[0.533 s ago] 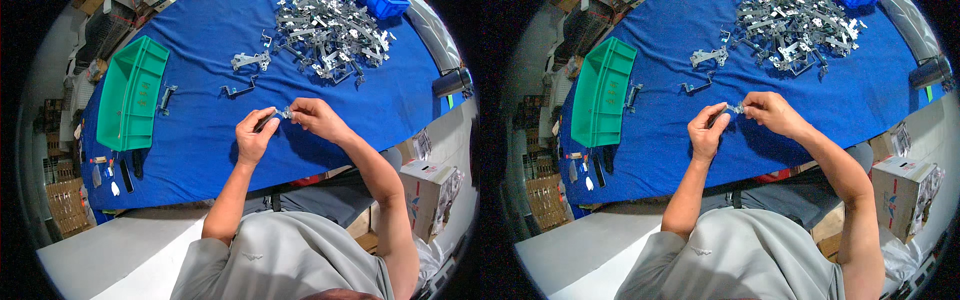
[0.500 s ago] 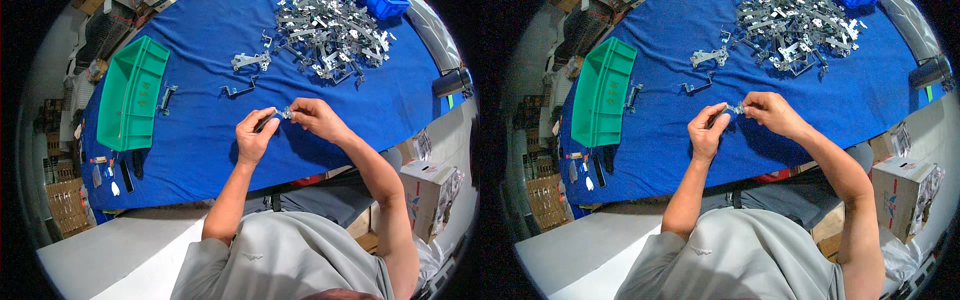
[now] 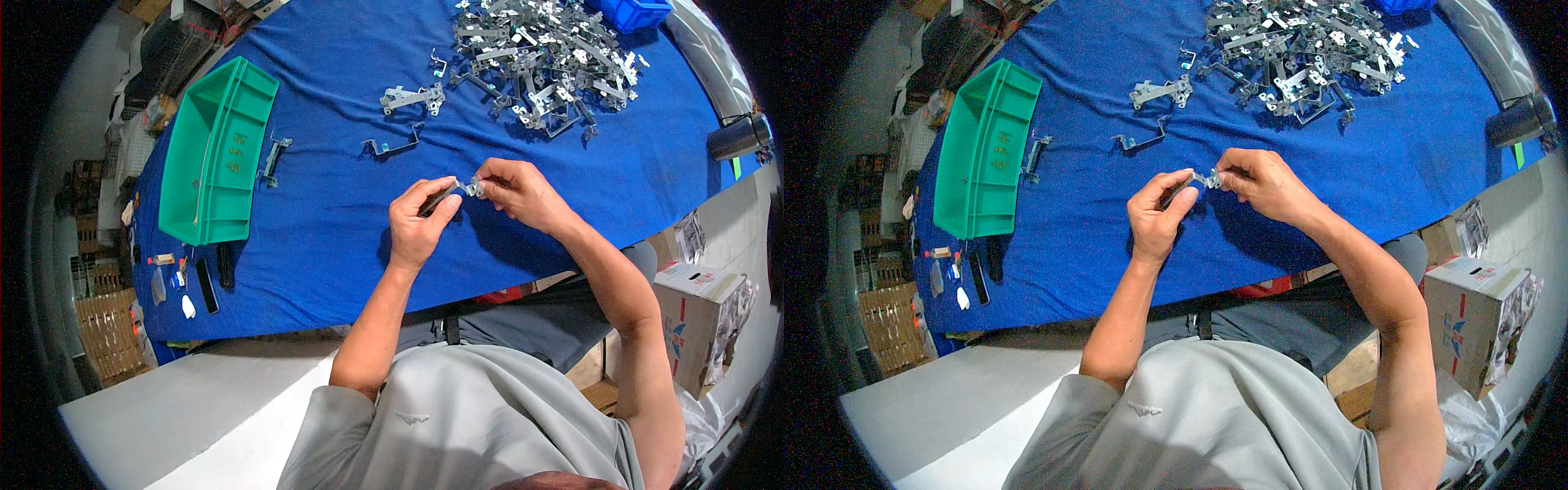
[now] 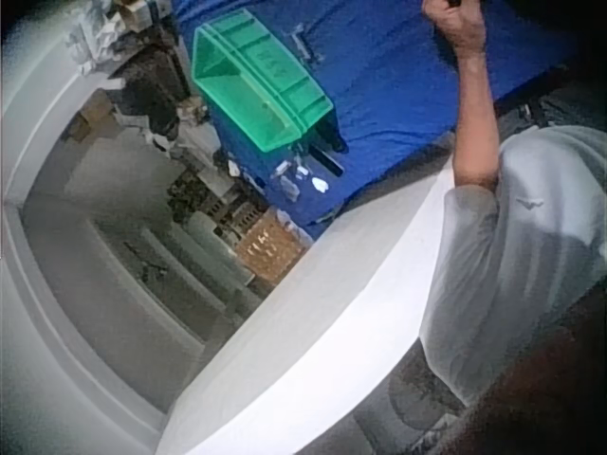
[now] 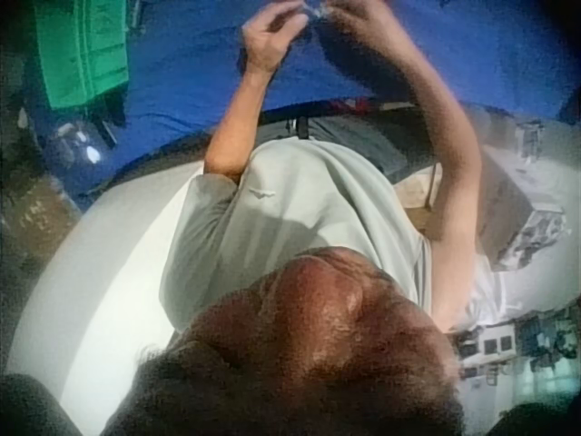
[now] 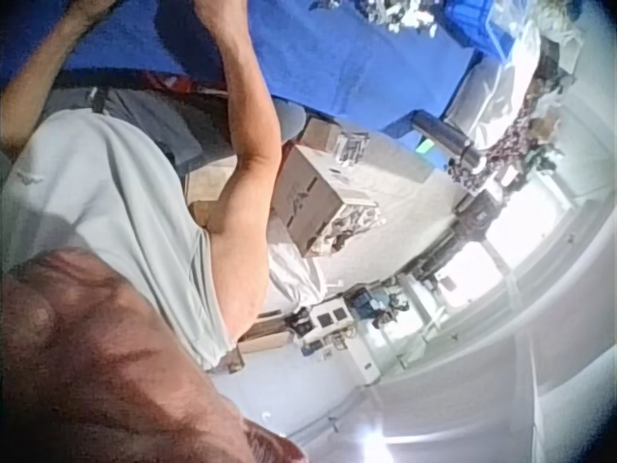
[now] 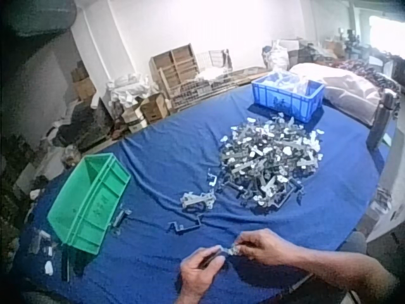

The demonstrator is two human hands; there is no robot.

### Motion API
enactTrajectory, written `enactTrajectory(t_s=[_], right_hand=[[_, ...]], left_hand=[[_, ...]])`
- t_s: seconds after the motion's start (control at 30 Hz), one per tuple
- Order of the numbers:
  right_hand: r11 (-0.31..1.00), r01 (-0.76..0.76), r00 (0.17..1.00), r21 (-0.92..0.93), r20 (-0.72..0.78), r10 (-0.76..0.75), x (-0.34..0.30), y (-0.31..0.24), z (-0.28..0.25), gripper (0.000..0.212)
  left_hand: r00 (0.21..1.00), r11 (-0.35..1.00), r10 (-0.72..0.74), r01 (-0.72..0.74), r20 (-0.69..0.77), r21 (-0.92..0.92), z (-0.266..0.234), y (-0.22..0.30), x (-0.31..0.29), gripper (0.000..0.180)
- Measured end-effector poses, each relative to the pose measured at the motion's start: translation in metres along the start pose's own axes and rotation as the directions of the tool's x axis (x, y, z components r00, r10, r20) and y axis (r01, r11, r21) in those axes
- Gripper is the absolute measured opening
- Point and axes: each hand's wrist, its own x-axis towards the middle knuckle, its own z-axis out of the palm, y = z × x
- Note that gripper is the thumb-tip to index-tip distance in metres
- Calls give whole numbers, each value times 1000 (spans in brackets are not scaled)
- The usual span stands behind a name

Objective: The person assembles small metal brackets by connecting individual pieces together by hand.

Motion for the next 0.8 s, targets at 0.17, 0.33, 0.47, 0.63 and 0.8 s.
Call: enactTrajectory(t_s=[0.17,0.33,0.47,0.63,0.8], right_hand=[[978,-3,1000,210,-27,8,2,10,4,15],[943,-52,998,330,52,37,4,6,0,15],[979,-54,998,197,36,48,3,7,-1,17],[985,19,991,172,-135,5,3,-5,-6,19],[998,-55,997,-5,57,55,2,5,-4,19]], left_hand=[[1000,999,7,-8,29,38,1,1,1,21],[999,998,13,-15,30,69,1,5,1,22],[997,995,27,-34,76,90,1,3,2,21],[999,994,34,-37,27,99,0,1,-1,20],[998,999,23,-21,-60,35,1,1,-1,21]])
